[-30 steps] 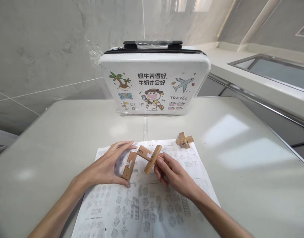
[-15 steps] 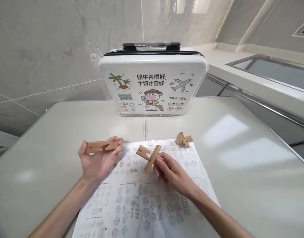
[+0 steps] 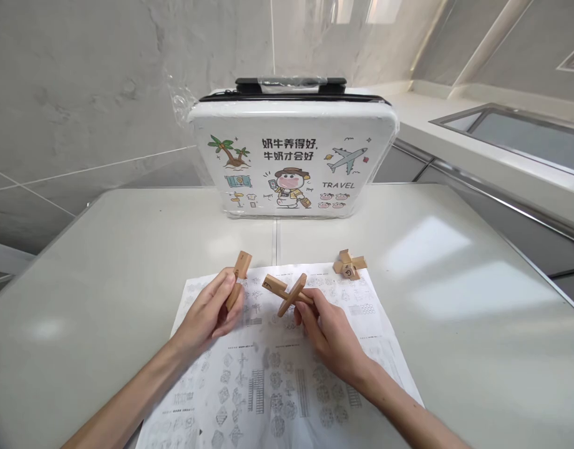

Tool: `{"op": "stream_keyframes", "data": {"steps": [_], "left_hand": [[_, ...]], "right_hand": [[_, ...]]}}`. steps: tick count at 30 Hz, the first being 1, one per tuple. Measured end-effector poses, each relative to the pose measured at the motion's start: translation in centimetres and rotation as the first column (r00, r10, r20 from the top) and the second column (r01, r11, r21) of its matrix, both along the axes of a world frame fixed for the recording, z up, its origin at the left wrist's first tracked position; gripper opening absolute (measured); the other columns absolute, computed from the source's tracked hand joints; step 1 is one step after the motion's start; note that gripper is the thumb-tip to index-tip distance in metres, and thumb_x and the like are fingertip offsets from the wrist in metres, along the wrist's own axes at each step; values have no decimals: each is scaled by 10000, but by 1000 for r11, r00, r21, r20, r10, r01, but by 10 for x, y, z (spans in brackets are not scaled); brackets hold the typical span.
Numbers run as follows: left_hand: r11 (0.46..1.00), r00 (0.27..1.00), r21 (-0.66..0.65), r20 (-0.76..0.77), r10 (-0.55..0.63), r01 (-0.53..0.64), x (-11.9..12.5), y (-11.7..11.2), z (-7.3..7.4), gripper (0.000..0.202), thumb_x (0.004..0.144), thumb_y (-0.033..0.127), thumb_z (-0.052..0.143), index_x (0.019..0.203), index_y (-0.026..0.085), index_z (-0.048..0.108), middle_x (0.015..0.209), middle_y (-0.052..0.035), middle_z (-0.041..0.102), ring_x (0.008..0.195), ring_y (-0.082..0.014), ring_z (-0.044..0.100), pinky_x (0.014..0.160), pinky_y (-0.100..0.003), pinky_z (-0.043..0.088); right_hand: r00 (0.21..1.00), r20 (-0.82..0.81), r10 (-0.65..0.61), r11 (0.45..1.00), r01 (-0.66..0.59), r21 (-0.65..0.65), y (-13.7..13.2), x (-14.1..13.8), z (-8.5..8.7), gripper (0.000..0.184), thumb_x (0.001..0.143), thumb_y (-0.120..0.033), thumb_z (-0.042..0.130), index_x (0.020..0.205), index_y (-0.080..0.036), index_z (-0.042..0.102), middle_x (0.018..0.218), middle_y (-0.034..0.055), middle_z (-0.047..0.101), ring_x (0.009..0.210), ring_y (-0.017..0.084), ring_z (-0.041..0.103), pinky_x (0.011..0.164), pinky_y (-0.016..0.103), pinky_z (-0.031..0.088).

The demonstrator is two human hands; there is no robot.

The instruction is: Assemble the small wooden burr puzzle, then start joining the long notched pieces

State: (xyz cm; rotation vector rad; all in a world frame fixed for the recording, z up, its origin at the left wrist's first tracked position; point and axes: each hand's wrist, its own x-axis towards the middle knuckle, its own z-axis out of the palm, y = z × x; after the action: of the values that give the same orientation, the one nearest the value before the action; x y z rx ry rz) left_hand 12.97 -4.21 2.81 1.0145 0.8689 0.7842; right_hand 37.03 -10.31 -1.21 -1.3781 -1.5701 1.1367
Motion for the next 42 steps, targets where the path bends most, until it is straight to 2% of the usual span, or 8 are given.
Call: {"op": "stream_keyframes", "data": {"steps": [3,7,11,16,21,28,35,42], "left_hand": [[997,997,11,-36,-75,75,4,-8,4,360,1089,557,445,1162,224,564,639,84,352,496,-70,214,451,-187,204],[977,977,14,7,-212,212,9,-18,6,473,1090,539,459,1450,237,510,789,31,398,613,-90,309,545,-233,271],[965,968,74,7,-252,251,15,-28,4,562,1100,527,441,1602,293,343,806,15,475,634,-108,386,563,-250,338],[966,971,107,13,-240,237,20,-35,0,536,1119,504,392,1600,319,245,803,31,585,525,-73,465,582,-260,446],[976,981,97,1,-196,195,28,-40,-1,551,1110,531,393,1571,292,208,830,8,673,506,-100,601,545,-252,482],[996,995,13,-34,-91,91,38,-51,4,638,1083,538,475,1574,284,157,916,-49,758,501,-137,698,519,-233,501],[998,997,-35,-57,-48,46,40,-53,5,710,1052,544,538,1595,284,163,869,-41,766,455,-143,669,495,-260,557],[999,994,7,-100,-49,50,38,-52,-3,692,1052,578,505,1583,273,183,818,-18,724,455,-133,627,473,-252,544]], "right_hand": [[998,59,9,998,-13,57,0,-1,-4,225,1126,-423,387,1134,-263,544,863,28,675,637,191,581,598,307,401],[991,127,38,992,-53,118,0,-3,-7,171,1125,-346,382,1172,-270,527,910,34,725,686,208,649,647,318,427],[982,188,28,983,-60,171,-1,-7,-9,170,1116,-332,398,1211,-269,525,921,50,757,728,235,706,662,329,446],[945,327,-25,960,-68,272,-2,-10,-10,193,1120,-356,399,1190,-257,549,869,62,781,633,240,697,601,322,417],[902,425,-72,917,-108,385,-5,-13,-9,154,1125,-283,420,1165,-238,561,801,51,780,562,207,673,540,288,375],[849,488,-203,778,-164,607,-6,-16,-9,140,1115,-191,391,1112,-172,529,587,-37,635,401,116,513,438,212,287],[830,500,-248,746,-166,645,-7,-18,-8,157,1106,-160,381,1080,-166,536,541,-64,597,364,101,493,428,208,262],[835,477,-275,754,-120,646,-8,-16,-13,136,1098,-199,470,989,-180,549,535,-62,593,393,106,529,449,233,257]]}}
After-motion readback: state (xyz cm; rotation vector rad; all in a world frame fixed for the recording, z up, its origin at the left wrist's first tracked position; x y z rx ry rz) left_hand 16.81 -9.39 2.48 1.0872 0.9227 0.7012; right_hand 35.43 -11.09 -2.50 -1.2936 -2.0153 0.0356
